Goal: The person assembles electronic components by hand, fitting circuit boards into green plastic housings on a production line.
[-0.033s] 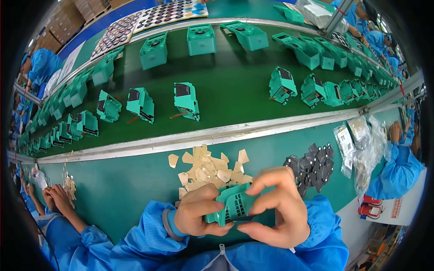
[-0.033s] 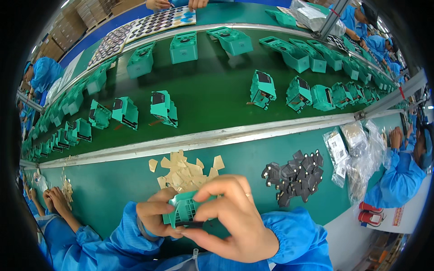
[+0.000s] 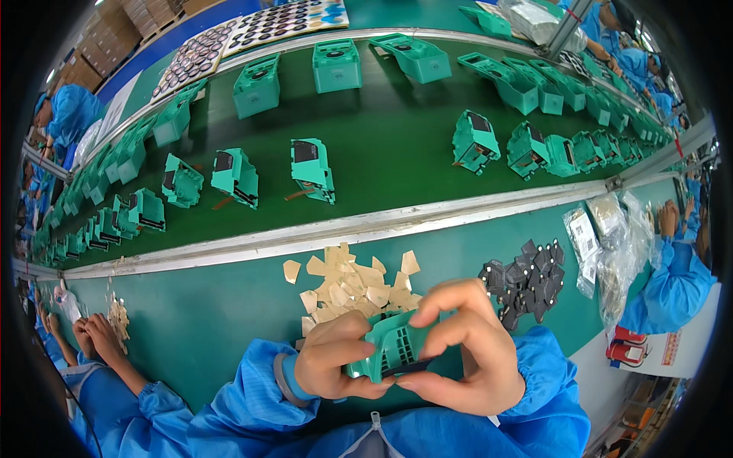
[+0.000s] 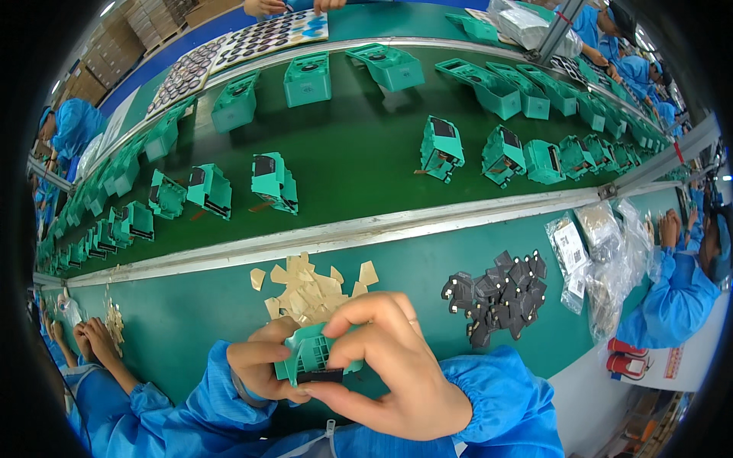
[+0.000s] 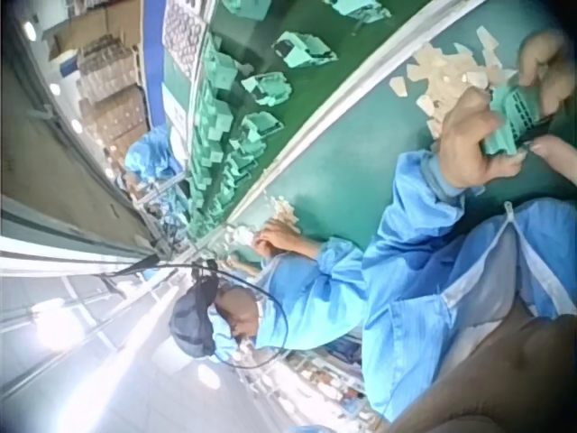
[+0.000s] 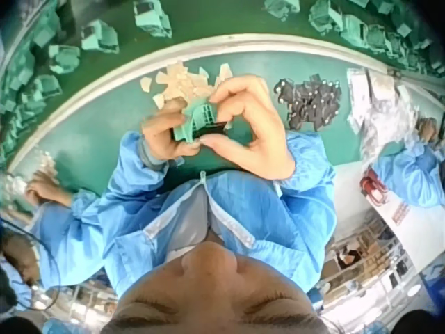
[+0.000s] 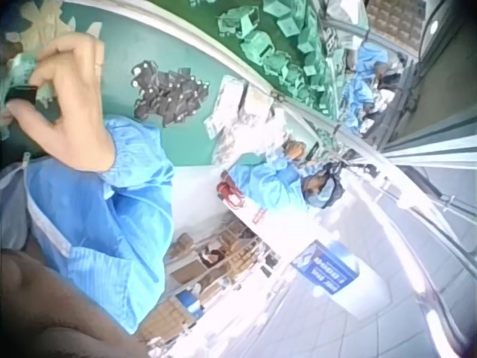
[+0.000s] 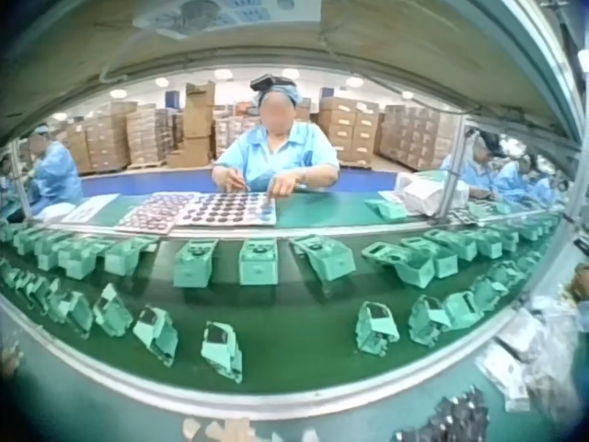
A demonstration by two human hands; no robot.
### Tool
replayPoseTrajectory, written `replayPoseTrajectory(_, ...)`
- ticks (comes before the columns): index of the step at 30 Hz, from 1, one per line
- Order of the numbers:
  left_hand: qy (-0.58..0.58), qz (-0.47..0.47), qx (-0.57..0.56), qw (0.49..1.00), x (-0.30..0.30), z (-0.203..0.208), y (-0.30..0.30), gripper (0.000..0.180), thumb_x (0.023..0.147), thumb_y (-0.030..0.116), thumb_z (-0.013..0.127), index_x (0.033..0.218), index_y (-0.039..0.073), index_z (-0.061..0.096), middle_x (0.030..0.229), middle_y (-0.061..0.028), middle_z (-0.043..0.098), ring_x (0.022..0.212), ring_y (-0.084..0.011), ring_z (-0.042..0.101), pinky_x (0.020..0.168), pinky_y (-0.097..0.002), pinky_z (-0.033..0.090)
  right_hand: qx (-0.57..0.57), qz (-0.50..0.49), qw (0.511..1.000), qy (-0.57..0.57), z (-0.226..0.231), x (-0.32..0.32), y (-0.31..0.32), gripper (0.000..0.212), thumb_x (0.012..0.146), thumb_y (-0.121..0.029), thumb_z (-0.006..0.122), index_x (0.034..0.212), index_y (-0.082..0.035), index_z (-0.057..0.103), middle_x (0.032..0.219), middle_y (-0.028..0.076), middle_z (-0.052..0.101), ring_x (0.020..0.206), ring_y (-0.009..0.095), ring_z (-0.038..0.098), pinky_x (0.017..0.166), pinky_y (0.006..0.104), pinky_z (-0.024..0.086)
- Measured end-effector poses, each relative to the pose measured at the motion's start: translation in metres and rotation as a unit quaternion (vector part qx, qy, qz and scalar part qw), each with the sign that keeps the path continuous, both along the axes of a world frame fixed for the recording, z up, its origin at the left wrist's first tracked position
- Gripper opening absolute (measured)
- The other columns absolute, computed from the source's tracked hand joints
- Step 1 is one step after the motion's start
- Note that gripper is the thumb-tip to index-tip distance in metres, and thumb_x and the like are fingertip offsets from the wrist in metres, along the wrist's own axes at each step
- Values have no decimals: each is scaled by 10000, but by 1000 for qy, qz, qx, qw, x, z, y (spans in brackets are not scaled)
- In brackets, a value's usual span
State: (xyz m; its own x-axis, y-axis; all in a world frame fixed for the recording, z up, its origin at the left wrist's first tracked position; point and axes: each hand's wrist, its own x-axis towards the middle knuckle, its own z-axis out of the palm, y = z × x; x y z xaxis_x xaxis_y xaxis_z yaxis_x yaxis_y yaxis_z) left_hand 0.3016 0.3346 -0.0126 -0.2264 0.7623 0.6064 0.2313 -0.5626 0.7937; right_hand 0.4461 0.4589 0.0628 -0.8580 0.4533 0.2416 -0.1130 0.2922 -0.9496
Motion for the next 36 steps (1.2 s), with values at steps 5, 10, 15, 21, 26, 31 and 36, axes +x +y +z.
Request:
replayPoseTrajectory(5, 14, 12, 15, 1000, 5, -4, 6, 511, 622, 103, 818, 992, 66, 467, 722, -111, 515, 548, -230, 511, 441, -309, 368, -60, 25, 998, -4, -8, -1, 9, 267, 665, -63, 755, 793, -82, 521, 991, 87, 515, 901, 242, 465, 797, 343, 348)
replayPoseTrajectory(10, 44, 0, 7, 999, 6, -3, 8, 517, 620, 106, 821, 987, 60, 461, 716, -111, 521, 554, -226, 513, 445, -304, 374, -47, 51, 997, -20, -6, 1, 14, 251, 675, 4, 742, 787, -64, 527, 1025, 127, 495, 911, 197, 489, 778, 298, 395)
replayPoseTrajectory(15, 50, 15, 10, 999, 9, -2, 11, 505, 618, 119, 826, 961, 61, 461, 726, -110, 539, 571, -232, 534, 451, -304, 391, -12, 45, 999, -5, -5, 1, 15, 253, 672, -2, 745, 785, -63, 527, 1010, 131, 505, 900, 200, 498, 763, 300, 402)
replayPoseTrajectory(21, 54, 11, 7, 998, 10, 2, 15, 497, 618, 128, 830, 938, 66, 454, 726, -106, 546, 578, -235, 543, 446, -305, 396, -7, 42, 999, -3, -6, 3, 18, 257, 669, -10, 749, 785, -63, 527, 1001, 132, 509, 896, 202, 503, 756, 302, 407)
replayPoseTrajectory(26, 66, 21, 14, 998, 13, 4, 18, 476, 627, 121, 821, 924, 66, 452, 702, -102, 521, 554, -232, 534, 435, -304, 393, -12, 45, 999, -13, -5, 6, 21, 257, 671, -16, 750, 788, -63, 527, 1008, 134, 504, 898, 205, 503, 768, 307, 406)
replayPoseTrajectory(31, 141, -2, -23, 990, 9, 9, 13, 416, 616, 83, 791, 868, 35, 464, 652, -100, 480, 504, -227, 497, 409, -303, 361, -61, 41, 997, -25, -5, 7, 22, 243, 683, -46, 728, 797, -76, 515, 1002, 81, 505, 914, 256, 461, 820, 350, 364)
replayPoseTrajectory(36, 3, -3, -161, 987, 20, 13, 8, 296, 568, 56, 710, 728, -8, 469, 590, -102, 455, 441, -227, 428, 395, -313, 310, -47, 71, 996, -40, -3, 10, 28, 199, 704, 5, 711, 821, -48, 559, 1053, 129, 491, 959, 214, 497, 825, 314, 391)
